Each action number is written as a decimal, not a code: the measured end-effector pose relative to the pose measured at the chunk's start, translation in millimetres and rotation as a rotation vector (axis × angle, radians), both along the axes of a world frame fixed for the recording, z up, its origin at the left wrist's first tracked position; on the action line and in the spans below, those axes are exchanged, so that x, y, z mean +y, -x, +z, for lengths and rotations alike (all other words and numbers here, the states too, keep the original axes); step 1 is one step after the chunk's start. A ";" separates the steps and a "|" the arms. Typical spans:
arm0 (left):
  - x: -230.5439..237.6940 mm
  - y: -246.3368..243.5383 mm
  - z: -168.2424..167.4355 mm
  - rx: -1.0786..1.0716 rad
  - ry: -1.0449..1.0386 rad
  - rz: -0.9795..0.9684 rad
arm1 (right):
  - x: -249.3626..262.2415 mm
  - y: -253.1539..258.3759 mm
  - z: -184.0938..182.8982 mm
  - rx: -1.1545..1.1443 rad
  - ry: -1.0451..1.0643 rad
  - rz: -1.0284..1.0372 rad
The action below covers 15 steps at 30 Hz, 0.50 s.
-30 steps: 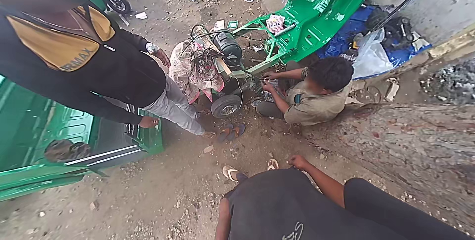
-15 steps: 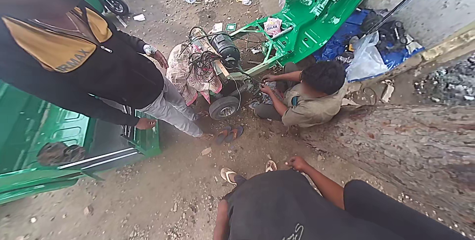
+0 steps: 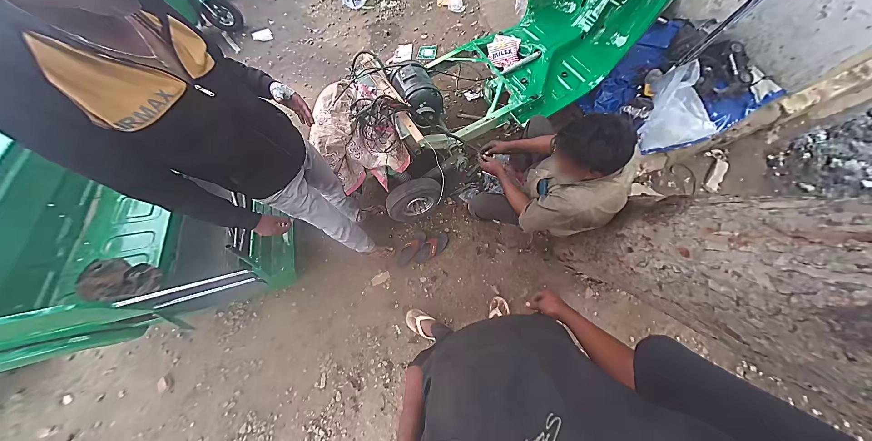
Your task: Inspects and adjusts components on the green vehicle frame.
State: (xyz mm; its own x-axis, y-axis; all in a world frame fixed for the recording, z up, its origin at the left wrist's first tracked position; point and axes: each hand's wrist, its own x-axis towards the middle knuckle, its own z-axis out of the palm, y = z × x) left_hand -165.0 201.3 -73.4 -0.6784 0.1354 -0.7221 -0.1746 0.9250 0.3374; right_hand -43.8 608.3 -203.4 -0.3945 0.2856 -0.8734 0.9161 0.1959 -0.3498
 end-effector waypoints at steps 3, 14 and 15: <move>-4.1 -5.3 -9.6 0.004 -0.013 0.071 | 0.2 -1.2 0.7 0.002 -0.005 0.021; -2.5 -5.6 -22.1 0.104 -0.028 0.048 | 3.5 -4.5 2.3 -0.032 -0.003 0.035; -0.1 -5.6 -12.3 0.084 -0.036 0.054 | 2.7 -4.1 2.9 -0.035 -0.002 0.033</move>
